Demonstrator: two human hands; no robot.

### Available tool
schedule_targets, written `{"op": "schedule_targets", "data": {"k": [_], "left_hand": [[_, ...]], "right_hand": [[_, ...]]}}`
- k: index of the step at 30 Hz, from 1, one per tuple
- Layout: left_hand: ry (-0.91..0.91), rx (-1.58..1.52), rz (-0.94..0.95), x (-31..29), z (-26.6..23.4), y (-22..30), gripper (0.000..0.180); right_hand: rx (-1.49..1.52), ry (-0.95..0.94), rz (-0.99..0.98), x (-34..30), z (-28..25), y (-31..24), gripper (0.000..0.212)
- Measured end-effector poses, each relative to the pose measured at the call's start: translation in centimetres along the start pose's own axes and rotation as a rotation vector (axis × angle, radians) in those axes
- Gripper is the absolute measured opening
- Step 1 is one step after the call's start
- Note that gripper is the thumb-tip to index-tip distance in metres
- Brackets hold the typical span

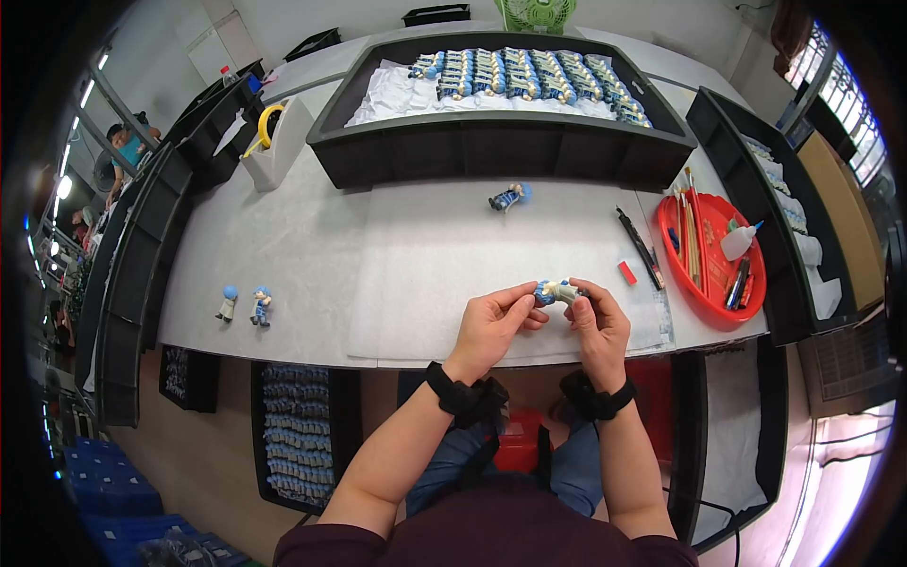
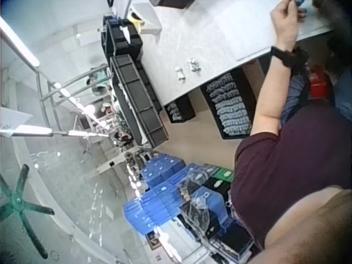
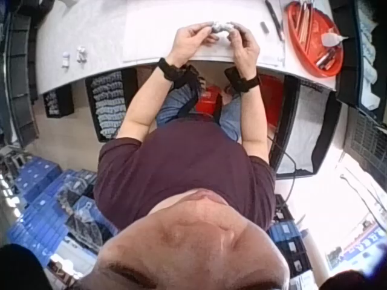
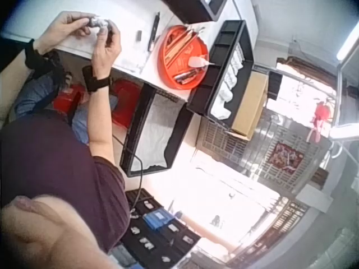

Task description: Assembling small toy figurines by attaching heads to bodies and organizing them into trays.

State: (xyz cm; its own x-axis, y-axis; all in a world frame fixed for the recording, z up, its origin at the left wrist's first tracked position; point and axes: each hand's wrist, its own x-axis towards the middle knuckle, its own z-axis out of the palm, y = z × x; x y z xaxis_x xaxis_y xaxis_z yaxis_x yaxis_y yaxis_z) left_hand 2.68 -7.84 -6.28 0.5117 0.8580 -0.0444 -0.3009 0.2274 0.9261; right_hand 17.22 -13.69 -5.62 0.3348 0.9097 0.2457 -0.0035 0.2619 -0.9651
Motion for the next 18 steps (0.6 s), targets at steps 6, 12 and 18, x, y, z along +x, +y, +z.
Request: {"op": "schedule_targets", "data": {"k": [6,12,18], "left_hand": [[0.017,0.023,0.003,0.01,0.12,0.00,0.028],[0.041,0.031,0.020,-0.06,0.44,0.06,0.028],[0.078,0.043,0.035,-0.03,0.60,-0.06,0.027]], "right_hand": [[-0.010,-0.024,-0.037,-0.04,-0.07,0.25,0.027],[-0.101,-0.063,-0.182,0.13,-0.07,0.56,0.025],[-0.216,-0.106,-0.274,0.21,-0.21,0.35,0.025]]}}
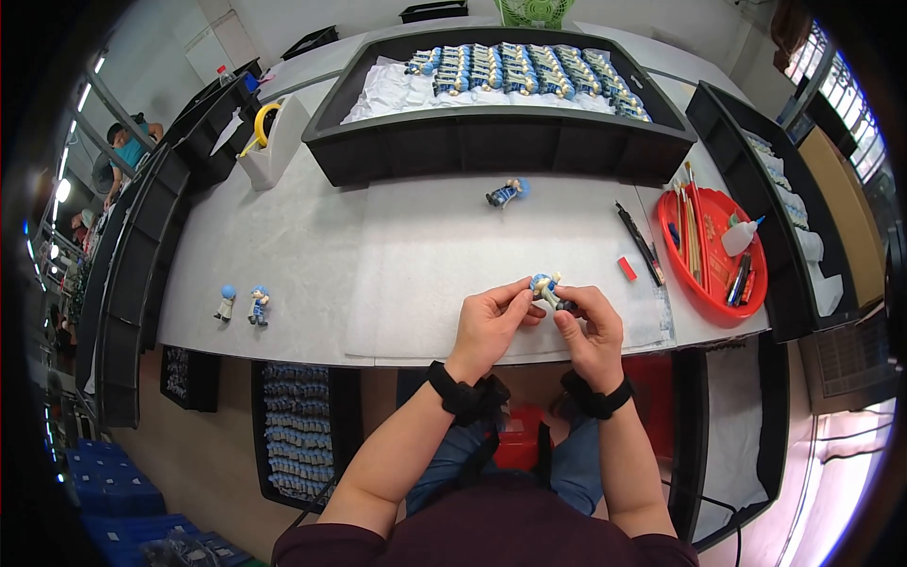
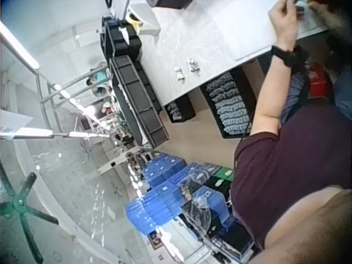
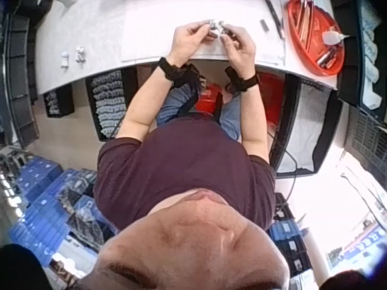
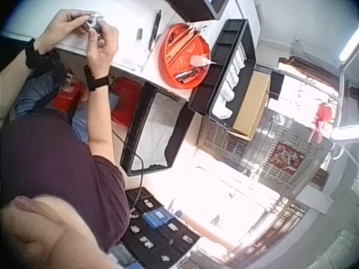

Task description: Assembling small toy figurines by attaching heads to bodies and organizing them into trays.

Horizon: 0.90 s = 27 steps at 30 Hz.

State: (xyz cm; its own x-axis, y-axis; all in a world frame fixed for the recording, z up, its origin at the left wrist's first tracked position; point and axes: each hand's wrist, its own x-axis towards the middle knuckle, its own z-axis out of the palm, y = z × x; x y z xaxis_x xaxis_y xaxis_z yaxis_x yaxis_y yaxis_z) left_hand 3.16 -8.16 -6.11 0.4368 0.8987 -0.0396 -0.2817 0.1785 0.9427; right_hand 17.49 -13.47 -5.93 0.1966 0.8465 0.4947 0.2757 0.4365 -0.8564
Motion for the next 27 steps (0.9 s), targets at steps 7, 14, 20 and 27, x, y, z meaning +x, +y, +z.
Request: {"op": "schedule_targets", "data": {"k": [7,14,20,27], "left_hand": [[0.020,-0.007,0.021,-0.11,0.15,-0.26,0.027],[0.064,0.090,0.046,-0.44,0.48,-0.42,0.023],[0.058,0.091,0.077,-0.54,0.44,-0.77,0.024],[0.048,0.119,0.104,-0.58,0.38,-0.90,0.024]], "right_hand": [[-0.060,-0.017,-0.056,0.03,-0.03,-0.10,0.024],[-0.073,-0.031,-0.069,-0.04,-0.11,-0.23,0.024],[-0.057,-0.024,-0.046,-0.07,-0.06,-0.28,0.023],[-0.049,-0.028,-0.042,-0.13,-0.03,-0.24,0.023]]}}
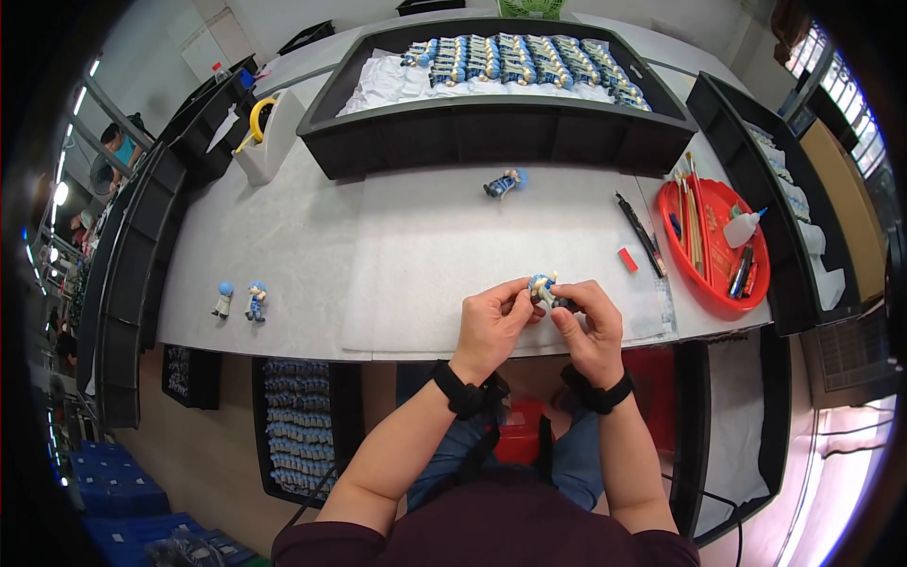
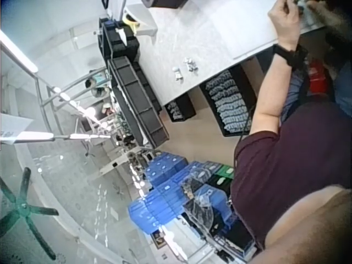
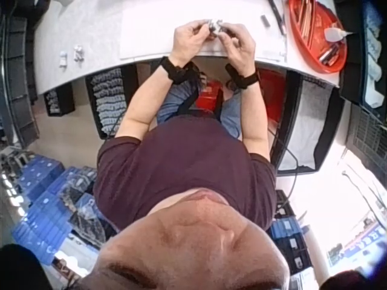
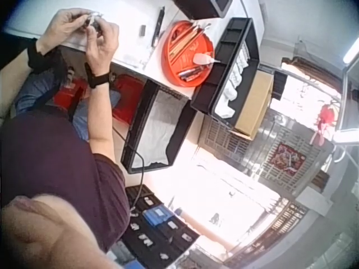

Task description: Assembling small toy figurines by attaching heads to bodies and organizing them into trays.

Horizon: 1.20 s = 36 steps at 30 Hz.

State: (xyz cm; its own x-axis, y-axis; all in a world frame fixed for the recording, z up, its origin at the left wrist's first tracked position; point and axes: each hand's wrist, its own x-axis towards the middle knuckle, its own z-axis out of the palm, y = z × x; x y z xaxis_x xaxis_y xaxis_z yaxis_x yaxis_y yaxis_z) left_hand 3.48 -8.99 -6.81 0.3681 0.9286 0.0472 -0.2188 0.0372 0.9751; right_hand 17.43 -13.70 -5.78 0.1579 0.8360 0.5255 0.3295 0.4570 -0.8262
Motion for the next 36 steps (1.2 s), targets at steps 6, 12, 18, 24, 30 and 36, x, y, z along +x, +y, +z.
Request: {"op": "schedule_targets", "data": {"k": [6,12,18,24,30,36], "left_hand": [[-0.002,0.000,0.008,0.0,0.0,-0.1,0.024],[-0.005,-0.001,0.017,0.0,-0.1,-0.2,0.024],[0.001,0.008,0.027,0.0,0.0,-0.2,0.024],[0.005,-0.003,0.036,-0.1,-0.1,0.0,0.024],[0.003,-0.160,0.040,0.3,-0.2,0.3,0.034],[-0.134,-0.231,-0.030,0.2,-0.7,1.3,0.045]], "right_hand": [[0.015,0.004,0.022,-0.1,0.0,0.0,0.023],[0.018,-0.001,0.023,-0.1,0.1,0.1,0.022],[0.029,-0.003,0.030,0.0,0.0,0.0,0.022],[0.031,-0.022,0.026,-0.1,-0.1,0.1,0.023],[0.007,-0.087,0.013,0.0,0.1,-0.3,0.029],[-0.111,-0.112,0.005,0.1,0.3,-0.1,0.033]]}}
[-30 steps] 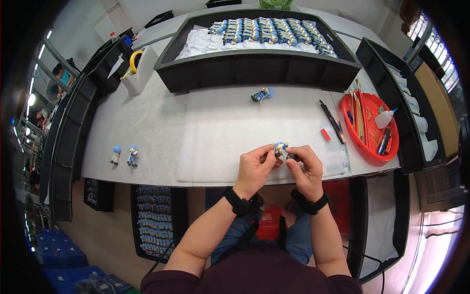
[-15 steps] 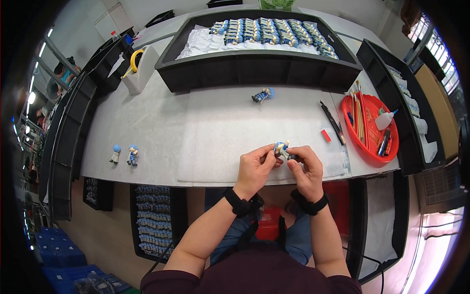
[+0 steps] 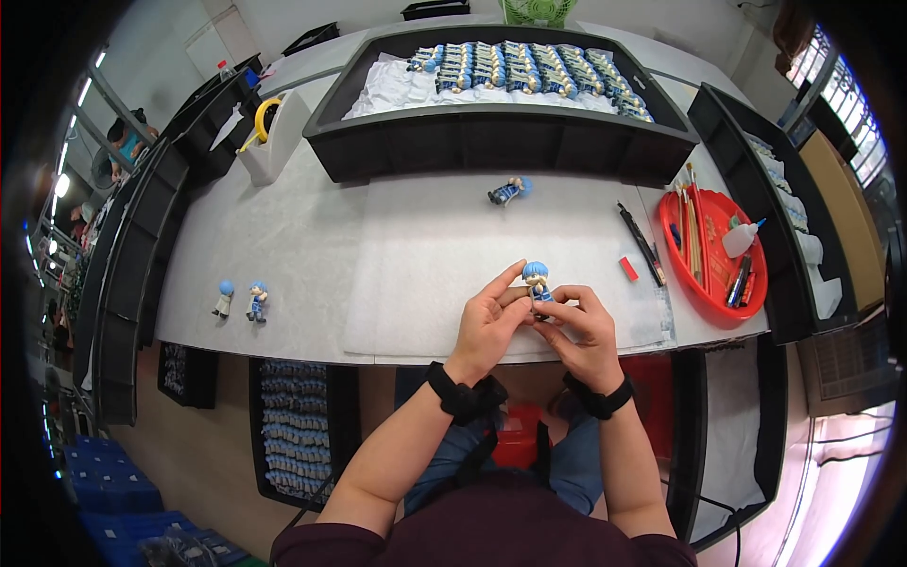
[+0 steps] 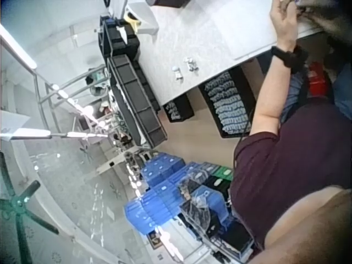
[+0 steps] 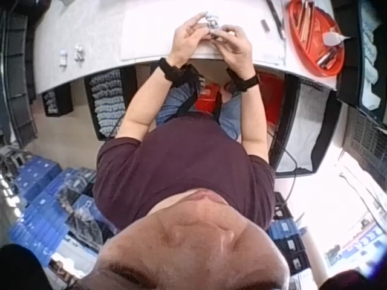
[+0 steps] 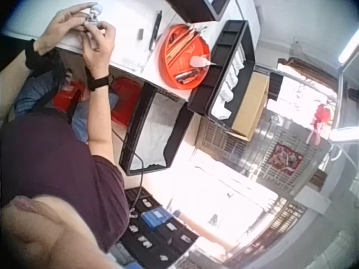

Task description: Assembling small toy figurines by attaching heads to bodies and organizing them into trays.

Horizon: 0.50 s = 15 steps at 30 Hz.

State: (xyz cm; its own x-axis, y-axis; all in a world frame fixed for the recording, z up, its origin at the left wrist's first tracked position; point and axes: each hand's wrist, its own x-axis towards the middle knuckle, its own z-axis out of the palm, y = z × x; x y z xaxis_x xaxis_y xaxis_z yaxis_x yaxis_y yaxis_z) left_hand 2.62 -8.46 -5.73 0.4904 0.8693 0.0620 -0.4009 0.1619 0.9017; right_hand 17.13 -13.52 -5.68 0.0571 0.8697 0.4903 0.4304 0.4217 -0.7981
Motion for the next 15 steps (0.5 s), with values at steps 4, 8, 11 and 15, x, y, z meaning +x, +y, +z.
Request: {"op": "schedule_targets", "data": {"k": [4,8,11,15], "left_hand": [[-0.009,-0.039,0.035,0.2,-0.1,-0.2,0.049],[0.036,-0.008,0.108,0.1,0.0,-0.7,0.050],[0.029,-0.013,0.093,0.1,-0.1,-0.8,0.049],[0.138,0.089,0.083,-0.6,-0.8,1.1,0.043]], "right_hand": [[-0.018,-0.029,-0.002,0.5,-0.1,-0.2,0.030],[0.013,-0.123,-0.005,0.6,-0.2,-0.9,0.023],[0.087,-0.140,0.050,0.3,-0.6,-1.1,0.025],[0.271,-0.059,0.129,-0.4,-0.3,-0.9,0.048]]}}
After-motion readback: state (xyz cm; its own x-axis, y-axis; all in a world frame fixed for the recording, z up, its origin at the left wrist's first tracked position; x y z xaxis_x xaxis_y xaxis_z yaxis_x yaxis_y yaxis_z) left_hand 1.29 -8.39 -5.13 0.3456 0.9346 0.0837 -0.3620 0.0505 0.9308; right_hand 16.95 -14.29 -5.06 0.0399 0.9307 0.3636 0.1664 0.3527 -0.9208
